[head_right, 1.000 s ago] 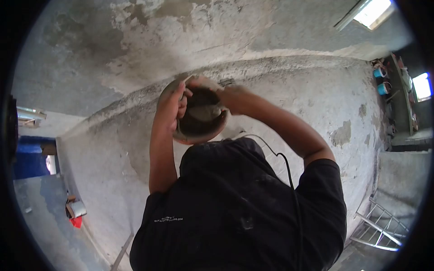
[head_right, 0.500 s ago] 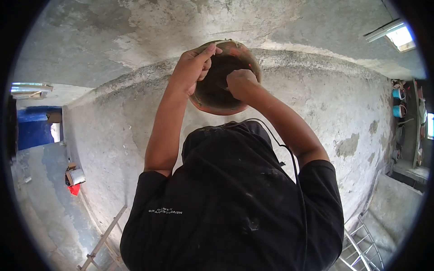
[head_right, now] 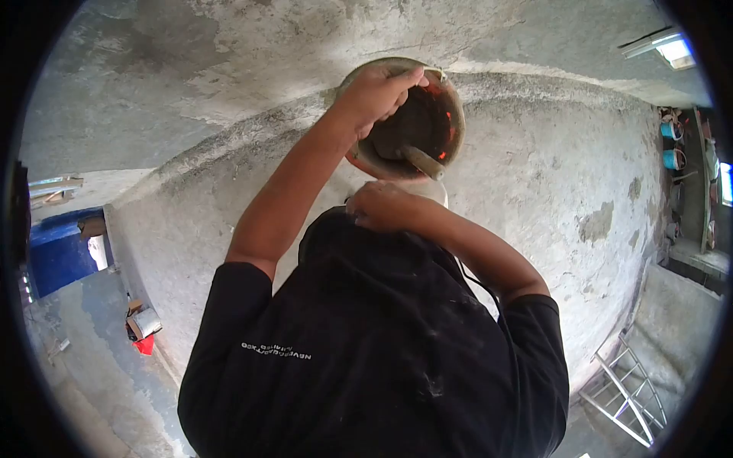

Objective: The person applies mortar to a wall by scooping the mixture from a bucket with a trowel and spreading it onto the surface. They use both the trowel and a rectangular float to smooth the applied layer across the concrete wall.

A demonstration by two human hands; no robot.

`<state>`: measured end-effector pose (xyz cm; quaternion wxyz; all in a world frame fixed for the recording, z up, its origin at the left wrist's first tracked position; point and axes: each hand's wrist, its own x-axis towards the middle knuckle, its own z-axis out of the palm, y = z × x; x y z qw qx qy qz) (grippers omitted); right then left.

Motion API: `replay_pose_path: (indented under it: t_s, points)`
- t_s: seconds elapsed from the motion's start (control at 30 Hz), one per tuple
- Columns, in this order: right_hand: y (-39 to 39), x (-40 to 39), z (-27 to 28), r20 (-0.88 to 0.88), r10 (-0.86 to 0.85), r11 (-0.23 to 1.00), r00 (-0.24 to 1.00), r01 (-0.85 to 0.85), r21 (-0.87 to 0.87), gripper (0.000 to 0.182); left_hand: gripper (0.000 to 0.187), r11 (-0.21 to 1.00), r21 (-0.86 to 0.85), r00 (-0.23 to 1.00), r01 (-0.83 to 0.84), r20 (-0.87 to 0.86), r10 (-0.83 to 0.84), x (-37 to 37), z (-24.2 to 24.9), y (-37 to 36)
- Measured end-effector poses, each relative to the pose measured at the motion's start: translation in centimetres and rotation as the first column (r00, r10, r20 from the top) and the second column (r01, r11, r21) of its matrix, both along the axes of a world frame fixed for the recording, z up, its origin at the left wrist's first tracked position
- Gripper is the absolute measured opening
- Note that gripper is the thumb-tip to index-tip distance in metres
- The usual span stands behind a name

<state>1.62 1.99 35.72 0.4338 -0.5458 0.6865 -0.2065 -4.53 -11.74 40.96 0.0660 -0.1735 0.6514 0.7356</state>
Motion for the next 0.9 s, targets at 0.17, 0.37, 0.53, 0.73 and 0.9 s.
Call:
replay_pose_path:
  t_s: [0.17, 0.37, 0.53, 0.73, 0.9]
  points:
    - [-3.6, -0.2, -5.3, -0.070, 0.091, 0.992, 0.993, -0.097, -0.083, 0.036, 0.034, 0.999, -0.026, 0.999, 0.039, 0.028, -0.038, 0.1, 0.9, -2.1]
    - [-6.8, -0.6, -4.7, -0.182, 0.236, 0.965, 0.955, -0.252, -0.073, 0.026, 0.033, 0.991, -0.041, 0.991, -0.129, 0.038, 0.130, 0.0, 1.0, -5.6]
    - [-9.9, 0.7, -5.9, -0.102, 0.331, 0.930, 0.938, -0.342, -0.133, 0.016, 0.033, 0.980, -0.017, 0.980, -0.201, -0.015, 0.200, 0.2, 0.8, -7.8]
    - [-12.0, 2.5, -3.2, -0.190, 0.590, 0.784, 0.785, -0.613, -0.097, 0.013, 0.033, 0.980, -0.023, 0.980, -0.197, 0.016, 0.197, 0.6, 2.0, -8.2]
    - [-8.3, -1.4, -4.4, -0.066, 0.459, 0.878, 0.886, -0.464, -0.122, 0.024, 0.032, 0.970, 0.049, 0.970, -0.238, 0.054, 0.235, 1.0, 1.9, -8.2]
